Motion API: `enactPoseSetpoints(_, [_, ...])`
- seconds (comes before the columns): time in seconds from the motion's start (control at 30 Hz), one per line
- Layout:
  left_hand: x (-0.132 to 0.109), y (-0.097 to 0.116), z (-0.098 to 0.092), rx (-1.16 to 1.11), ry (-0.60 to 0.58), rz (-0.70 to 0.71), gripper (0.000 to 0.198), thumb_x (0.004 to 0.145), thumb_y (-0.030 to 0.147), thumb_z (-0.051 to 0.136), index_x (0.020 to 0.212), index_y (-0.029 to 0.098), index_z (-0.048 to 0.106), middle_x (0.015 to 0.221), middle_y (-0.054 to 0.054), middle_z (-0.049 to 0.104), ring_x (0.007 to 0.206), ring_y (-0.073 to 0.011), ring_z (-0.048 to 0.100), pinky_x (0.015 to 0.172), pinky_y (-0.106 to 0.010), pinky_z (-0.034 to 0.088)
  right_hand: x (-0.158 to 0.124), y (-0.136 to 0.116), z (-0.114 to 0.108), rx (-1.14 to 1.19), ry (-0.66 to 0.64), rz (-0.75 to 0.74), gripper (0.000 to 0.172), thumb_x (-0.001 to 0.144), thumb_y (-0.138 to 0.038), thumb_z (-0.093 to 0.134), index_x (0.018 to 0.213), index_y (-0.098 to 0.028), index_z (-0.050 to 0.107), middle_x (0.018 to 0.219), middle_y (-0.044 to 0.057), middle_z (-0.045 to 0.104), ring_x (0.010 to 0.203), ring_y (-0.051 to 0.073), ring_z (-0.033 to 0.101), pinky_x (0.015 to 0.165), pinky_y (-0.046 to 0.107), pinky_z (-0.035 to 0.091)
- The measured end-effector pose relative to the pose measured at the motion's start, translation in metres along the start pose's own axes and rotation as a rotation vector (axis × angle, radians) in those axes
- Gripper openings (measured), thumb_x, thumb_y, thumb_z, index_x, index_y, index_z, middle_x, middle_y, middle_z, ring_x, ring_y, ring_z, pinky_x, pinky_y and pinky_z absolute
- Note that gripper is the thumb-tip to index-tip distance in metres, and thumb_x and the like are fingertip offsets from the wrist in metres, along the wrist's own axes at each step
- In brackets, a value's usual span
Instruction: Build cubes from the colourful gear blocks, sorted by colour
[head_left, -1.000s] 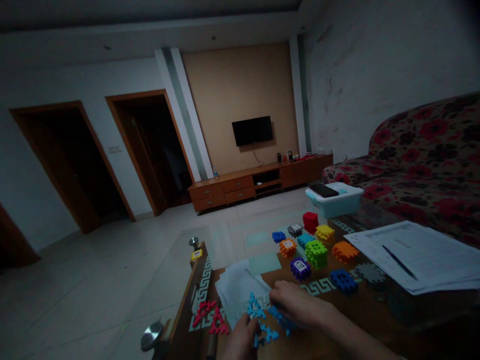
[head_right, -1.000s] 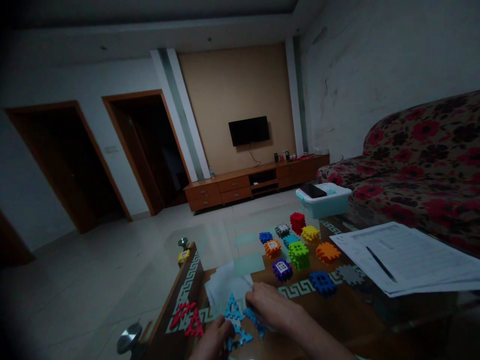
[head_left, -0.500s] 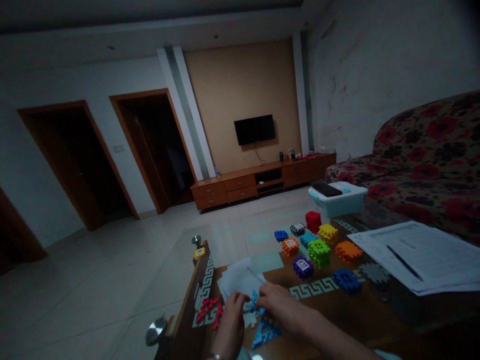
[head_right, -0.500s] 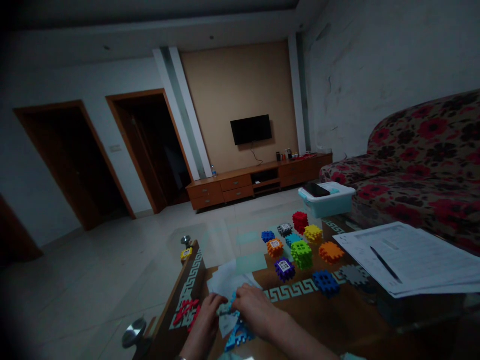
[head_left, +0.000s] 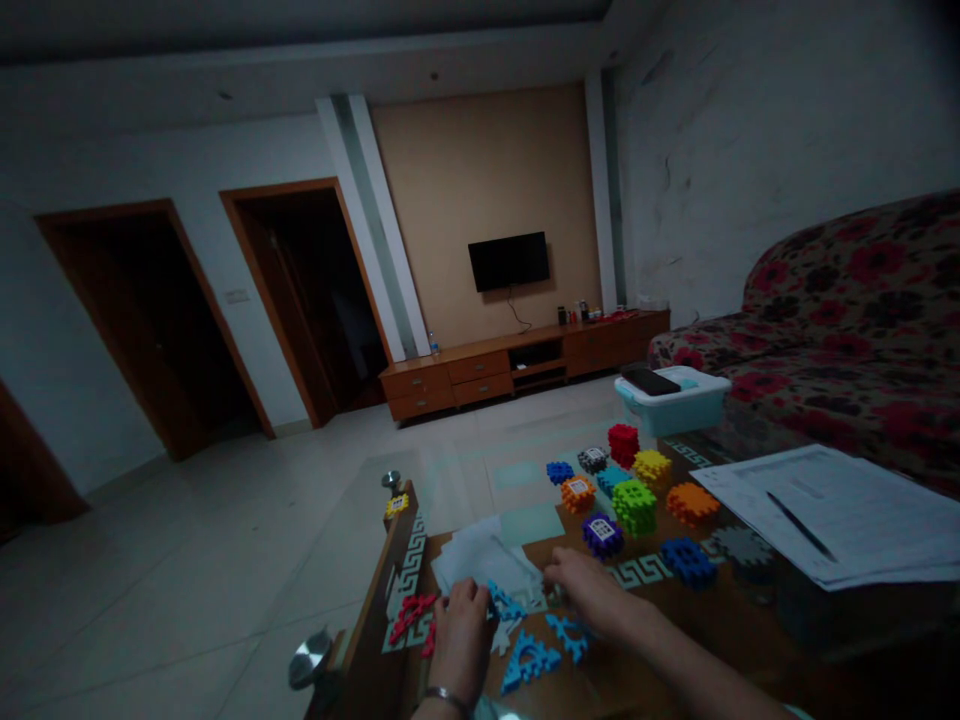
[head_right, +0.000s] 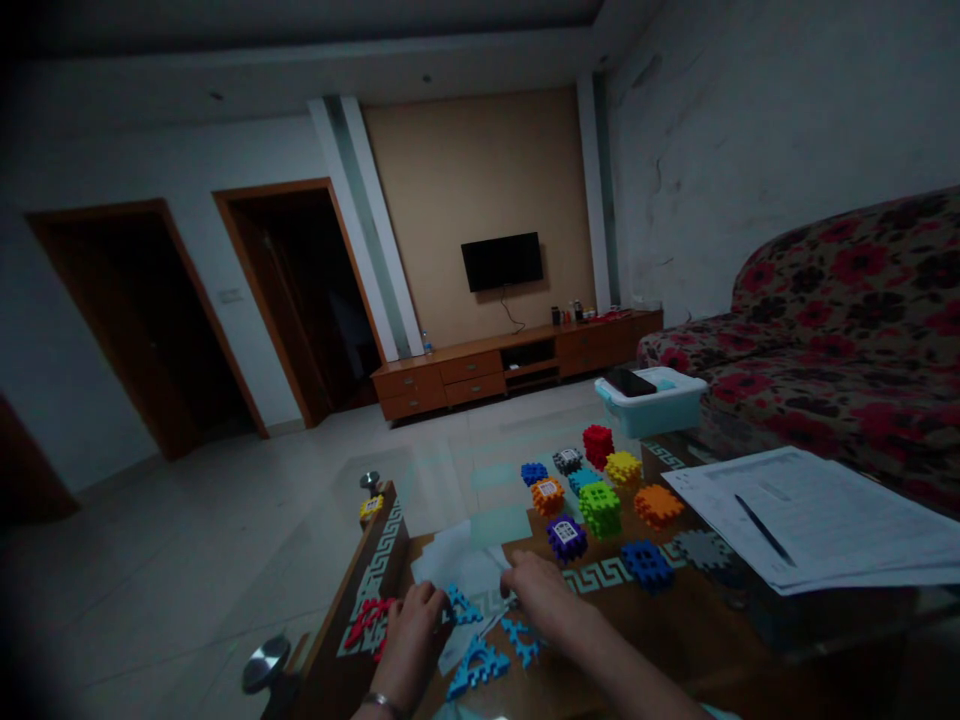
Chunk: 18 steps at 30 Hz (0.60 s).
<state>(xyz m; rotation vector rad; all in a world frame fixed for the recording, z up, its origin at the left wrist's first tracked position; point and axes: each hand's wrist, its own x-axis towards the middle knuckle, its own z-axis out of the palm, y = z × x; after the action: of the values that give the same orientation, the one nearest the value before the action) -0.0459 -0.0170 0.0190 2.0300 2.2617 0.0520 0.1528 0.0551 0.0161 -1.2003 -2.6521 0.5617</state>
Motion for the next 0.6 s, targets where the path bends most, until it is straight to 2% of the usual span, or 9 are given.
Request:
enactPoseSetpoints(0.07, [0.000, 0.001, 0.000, 0.004, -0.038, 0.009, 0.033, 0.078, 0.014, 0.049, 0.106, 0.025, 0.062, 0.123, -0.004, 0.057, 0.121, -0.0225, 0.047, 0.100, -0.038, 0.031, -0.003, -0.002, 0.000, 0.041, -0.038, -0.121, 0.033, 0.076, -0.013, 0.062, 0.105, -0.026, 0.072, 0.111, 0.006, 0.064, 0.106, 0.021, 0.059, 0.082, 0.024, 0.041])
enactPoseSetpoints(0.13, [0.002, 0.002, -0.001, 0.013, -0.100, 0.025, 0.035, 0.076, 0.010, 0.049, 0.105, 0.027, 0.061, 0.123, -0.002, 0.056, 0.120, -0.0212, 0.046, 0.096, -0.035, 0.032, -0.005, -0.005, -0.002, 0.023, -0.095, -0.162, 0.033, 0.076, -0.012, 0.064, 0.104, -0.029, 0.073, 0.113, 0.004, 0.065, 0.108, 0.020, 0.059, 0.083, 0.023, 0.041])
enactPoseSetpoints(0.2, [0.003, 0.004, -0.003, 0.029, -0.124, 0.030, 0.037, 0.078, 0.007, 0.042, 0.103, 0.026, 0.062, 0.119, -0.003, 0.056, 0.116, -0.0208, 0.047, 0.093, -0.034, 0.032, -0.005, -0.007, -0.005, -0.051, -0.124, -0.087, 0.031, 0.075, -0.012, 0.064, 0.101, -0.027, 0.075, 0.112, 0.006, 0.066, 0.105, 0.022, 0.061, 0.081, 0.024, 0.043])
enactPoseSetpoints(0.3, [0.005, 0.002, -0.006, 0.035, -0.109, -0.007, 0.042, 0.079, 0.003, 0.033, 0.099, 0.024, 0.063, 0.115, -0.003, 0.056, 0.113, -0.0198, 0.049, 0.091, -0.033, 0.032, -0.003, -0.008, -0.009, -0.142, -0.115, 0.048, 0.030, 0.074, -0.007, 0.060, 0.098, -0.018, 0.076, 0.105, 0.013, 0.069, 0.097, 0.028, 0.065, 0.077, 0.029, 0.045])
enactPoseSetpoints(0.43, [0.006, -0.002, -0.008, 0.055, -0.078, -0.100, 0.043, 0.082, 0.004, 0.031, 0.099, 0.024, 0.065, 0.114, -0.005, 0.056, 0.114, -0.0202, 0.048, 0.091, -0.034, 0.031, -0.003, -0.006, -0.014, -0.216, -0.109, 0.129, 0.028, 0.075, -0.007, 0.058, 0.097, -0.008, 0.075, 0.101, 0.022, 0.069, 0.095, 0.035, 0.065, 0.077, 0.035, 0.046])
enactPoseSetpoints(0.5, [0.005, -0.001, -0.007, 0.065, -0.058, -0.133, 0.038, 0.085, 0.009, 0.035, 0.102, 0.024, 0.066, 0.116, -0.006, 0.057, 0.117, -0.0233, 0.046, 0.093, -0.037, 0.031, -0.007, -0.007, -0.018, -0.225, -0.121, 0.127, 0.027, 0.073, -0.007, 0.061, 0.095, -0.009, 0.076, 0.102, 0.021, 0.070, 0.096, 0.035, 0.066, 0.077, 0.034, 0.046])
enactPoseSetpoints(0.6, [0.003, 0.005, -0.006, 0.061, -0.025, -0.152, 0.026, 0.087, 0.031, 0.049, 0.106, 0.022, 0.065, 0.120, -0.009, 0.056, 0.119, -0.0277, 0.044, 0.095, -0.040, 0.030, -0.013, -0.011, -0.025, -0.214, -0.141, 0.080, 0.031, 0.069, -0.007, 0.065, 0.095, -0.018, 0.077, 0.106, 0.013, 0.071, 0.100, 0.030, 0.066, 0.079, 0.029, 0.047])
